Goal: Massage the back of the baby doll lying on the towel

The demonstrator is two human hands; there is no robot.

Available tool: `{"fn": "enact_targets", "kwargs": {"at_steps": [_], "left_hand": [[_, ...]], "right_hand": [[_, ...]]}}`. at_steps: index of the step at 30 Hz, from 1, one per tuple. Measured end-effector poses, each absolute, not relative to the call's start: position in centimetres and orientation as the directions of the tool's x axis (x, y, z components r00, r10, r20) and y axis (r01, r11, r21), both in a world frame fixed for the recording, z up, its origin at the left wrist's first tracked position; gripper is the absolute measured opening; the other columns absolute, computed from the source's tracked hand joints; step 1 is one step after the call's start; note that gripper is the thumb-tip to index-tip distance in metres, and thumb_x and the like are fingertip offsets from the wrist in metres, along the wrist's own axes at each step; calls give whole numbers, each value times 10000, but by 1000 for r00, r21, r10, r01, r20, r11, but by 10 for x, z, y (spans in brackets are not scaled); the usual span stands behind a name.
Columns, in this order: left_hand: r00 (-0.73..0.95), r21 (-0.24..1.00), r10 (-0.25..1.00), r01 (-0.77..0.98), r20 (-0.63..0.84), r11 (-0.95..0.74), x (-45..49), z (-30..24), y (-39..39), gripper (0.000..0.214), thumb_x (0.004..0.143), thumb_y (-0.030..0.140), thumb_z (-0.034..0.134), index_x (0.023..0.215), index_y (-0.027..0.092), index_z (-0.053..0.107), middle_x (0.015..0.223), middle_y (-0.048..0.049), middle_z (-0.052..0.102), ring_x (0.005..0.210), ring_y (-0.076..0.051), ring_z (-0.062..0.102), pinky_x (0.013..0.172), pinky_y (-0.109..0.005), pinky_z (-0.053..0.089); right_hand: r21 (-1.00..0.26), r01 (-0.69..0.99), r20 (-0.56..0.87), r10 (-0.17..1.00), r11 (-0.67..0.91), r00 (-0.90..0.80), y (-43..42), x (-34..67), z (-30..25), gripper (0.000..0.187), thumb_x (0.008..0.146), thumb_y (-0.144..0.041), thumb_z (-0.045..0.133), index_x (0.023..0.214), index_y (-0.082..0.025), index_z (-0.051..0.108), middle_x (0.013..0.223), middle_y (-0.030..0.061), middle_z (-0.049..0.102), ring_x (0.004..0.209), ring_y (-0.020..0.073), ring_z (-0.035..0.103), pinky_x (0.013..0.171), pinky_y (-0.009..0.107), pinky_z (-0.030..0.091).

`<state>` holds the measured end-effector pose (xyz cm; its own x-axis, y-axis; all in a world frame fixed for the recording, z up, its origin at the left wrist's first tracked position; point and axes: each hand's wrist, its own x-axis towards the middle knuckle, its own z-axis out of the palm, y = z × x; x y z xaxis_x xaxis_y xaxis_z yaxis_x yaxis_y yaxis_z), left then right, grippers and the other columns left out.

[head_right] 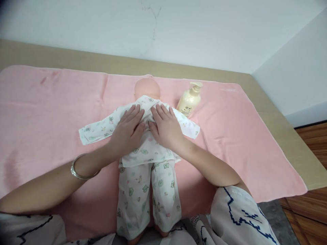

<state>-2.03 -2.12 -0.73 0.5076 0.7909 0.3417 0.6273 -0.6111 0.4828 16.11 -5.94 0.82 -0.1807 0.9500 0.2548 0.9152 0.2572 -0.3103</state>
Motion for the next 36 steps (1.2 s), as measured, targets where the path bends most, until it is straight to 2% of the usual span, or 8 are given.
{"fn": "enact_targets", "kwargs": {"at_steps": [3, 6, 12, 18, 24, 27, 31, 36], "left_hand": [[468, 464, 829, 687, 307, -559, -23, -7, -4, 573, 1028, 411, 367, 1493, 88, 450, 1607, -186, 406, 1535, -367, 294, 1241, -609, 267], [458, 463, 824, 682, 333, -566, -25, -13, 3, 620, 1024, 446, 352, 1495, 53, 438, 1596, -209, 414, 1524, -396, 300, 1230, -609, 280], [404, 499, 794, 623, 454, -602, -25, -29, 1, 574, 1022, 449, 348, 1506, 153, 433, 1588, -146, 449, 1524, -347, 318, 1241, -577, 263], [412, 497, 787, 616, 459, -612, -26, -29, 4, 556, 1022, 434, 351, 1491, 151, 449, 1582, -144, 456, 1519, -333, 328, 1245, -564, 265], [463, 433, 741, 609, 486, -665, -20, -24, -22, 507, 1036, 341, 329, 1494, 150, 428, 1591, -167, 433, 1547, -336, 271, 1243, -590, 263], [508, 398, 698, 580, 504, -710, -18, -20, -34, 484, 1020, 282, 356, 1478, 159, 449, 1568, -169, 464, 1539, -330, 298, 1242, -586, 280], [511, 445, 750, 604, 420, -661, -21, -14, -21, 504, 1018, 326, 379, 1482, 146, 455, 1593, -160, 435, 1544, -341, 281, 1251, -585, 263], [503, 461, 814, 671, 292, -580, -25, -4, -2, 599, 1024, 422, 375, 1527, 99, 395, 1617, -181, 390, 1540, -389, 267, 1243, -613, 254]], "right_hand": [[-254, 925, 307, 931, 281, -198, -76, 152, 12, 519, 989, -306, 397, 1423, -69, 557, 1478, 173, 582, 1455, 326, 465, 1271, 552, 265], [-286, 905, 315, 923, 314, -221, -74, 155, 14, 470, 991, -295, 400, 1390, -151, 601, 1426, 108, 641, 1418, 289, 517, 1274, 546, 269], [-416, 863, 279, 944, 286, -178, -40, 177, -5, 612, 1019, -437, 355, 1561, -154, 372, 1677, 94, 300, 1594, 284, 142, 1294, 565, 163], [-430, 851, 304, 936, 301, -177, -37, 179, -15, 601, 1025, -444, 340, 1586, -231, 318, 1686, 64, 289, 1594, 270, 155, 1289, 593, 132], [-430, 833, 223, 935, 348, -276, -34, 185, -4, 661, 993, -419, 407, 1615, -287, 225, 1728, 14, 129, 1596, 338, -70, 1245, 697, 110], [-403, 864, 202, 950, 302, -238, -41, 176, 0, 647, 996, -370, 381, 1613, -239, 238, 1716, 62, 186, 1599, 347, 32, 1254, 684, 113], [-323, 927, 239, 964, 191, -115, -67, 153, 3, 610, 1011, -341, 340, 1552, -62, 355, 1633, 195, 364, 1562, 374, 236, 1271, 607, 203], [-301, 934, 253, 961, 190, -114, -82, 146, 10, 561, 1010, -347, 371, 1512, -110, 447, 1572, 177, 471, 1504, 382, 373, 1246, 609, 279]]}}
